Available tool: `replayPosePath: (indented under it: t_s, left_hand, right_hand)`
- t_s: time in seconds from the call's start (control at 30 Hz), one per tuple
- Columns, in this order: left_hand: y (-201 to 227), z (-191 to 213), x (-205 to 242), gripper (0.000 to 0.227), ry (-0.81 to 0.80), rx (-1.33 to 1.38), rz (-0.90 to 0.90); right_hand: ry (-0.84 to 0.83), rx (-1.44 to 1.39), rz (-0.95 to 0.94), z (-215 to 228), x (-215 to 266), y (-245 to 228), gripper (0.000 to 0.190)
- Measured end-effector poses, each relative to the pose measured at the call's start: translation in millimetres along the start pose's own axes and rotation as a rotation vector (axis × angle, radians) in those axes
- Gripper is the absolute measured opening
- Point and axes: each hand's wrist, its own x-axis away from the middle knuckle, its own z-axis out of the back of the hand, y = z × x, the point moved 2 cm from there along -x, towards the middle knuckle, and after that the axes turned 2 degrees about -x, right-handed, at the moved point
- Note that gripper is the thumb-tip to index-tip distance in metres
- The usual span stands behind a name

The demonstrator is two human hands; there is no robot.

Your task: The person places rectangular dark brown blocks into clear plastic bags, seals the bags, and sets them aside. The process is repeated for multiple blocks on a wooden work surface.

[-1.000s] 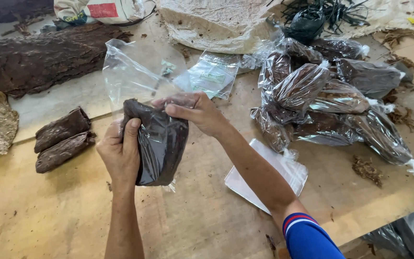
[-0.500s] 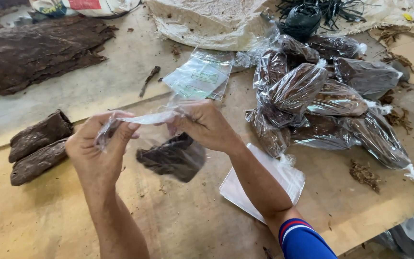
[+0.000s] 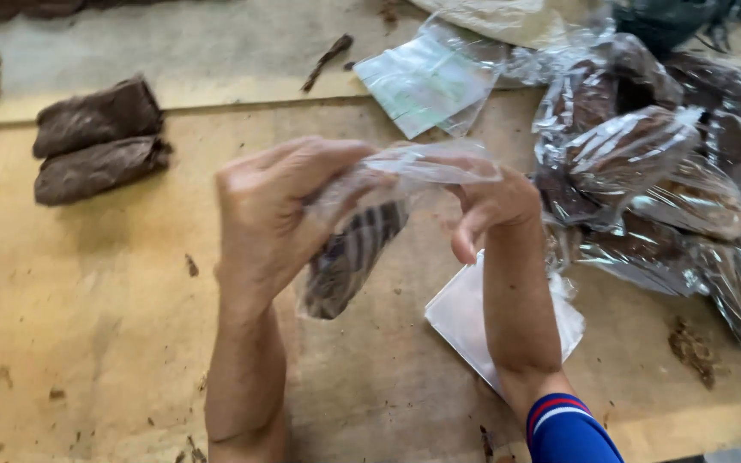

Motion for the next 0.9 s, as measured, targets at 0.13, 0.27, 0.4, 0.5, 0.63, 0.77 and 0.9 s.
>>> replayPosePath:
  t_s: [0.13, 0.27, 0.4, 0.5, 0.63, 0.77, 0.9]
  left_hand:
    - [-7.3, -14.4, 3.2, 0.024, -0.088, -0.004, -0.137]
    - [4.5, -13.6, -5.0, 0.029, -0.143, 0.028, -0.168]
    - [1.2, -12.7, -7.6, 0.020, -0.068, -0.014, -0.147]
    - [2.3, -9.0, -7.9, 0.019, -0.028, -0.030, -0.107]
    - [5.8, -16.8, -4.4, 0.019, -0.030, -0.144, -0.142]
    - [8.6, -22.8, -2.6, 0.012, -0.051, -0.329, -0.157]
    - [2.0, -19.5, 0.1, 0.013, -0.043, -0.345, -0.180]
  right_hand:
    - [-0.173, 0.003, 0.024, -16.4, 8.6, 32.0, 0.105]
    - [-0.040, -0.181, -0.206, -36.3, 1.8, 32.2, 0.030]
    - [0.060, -0.235, -0.186, -34.7, -25.9, 6.7, 0.019]
    - [0.075, -0.141, -0.076, -34.1, -36.5, -5.8, 0.022]
    - [0.112, -0.295, -0.212, -40.8, -32.3, -1.4, 0.021]
    - [0.129, -0.450, -0.243, -52.8, -35.7, 0.2, 0.025]
    - [0.137, -0.529, -0.248, -65.2, -43.1, -5.0, 0.024]
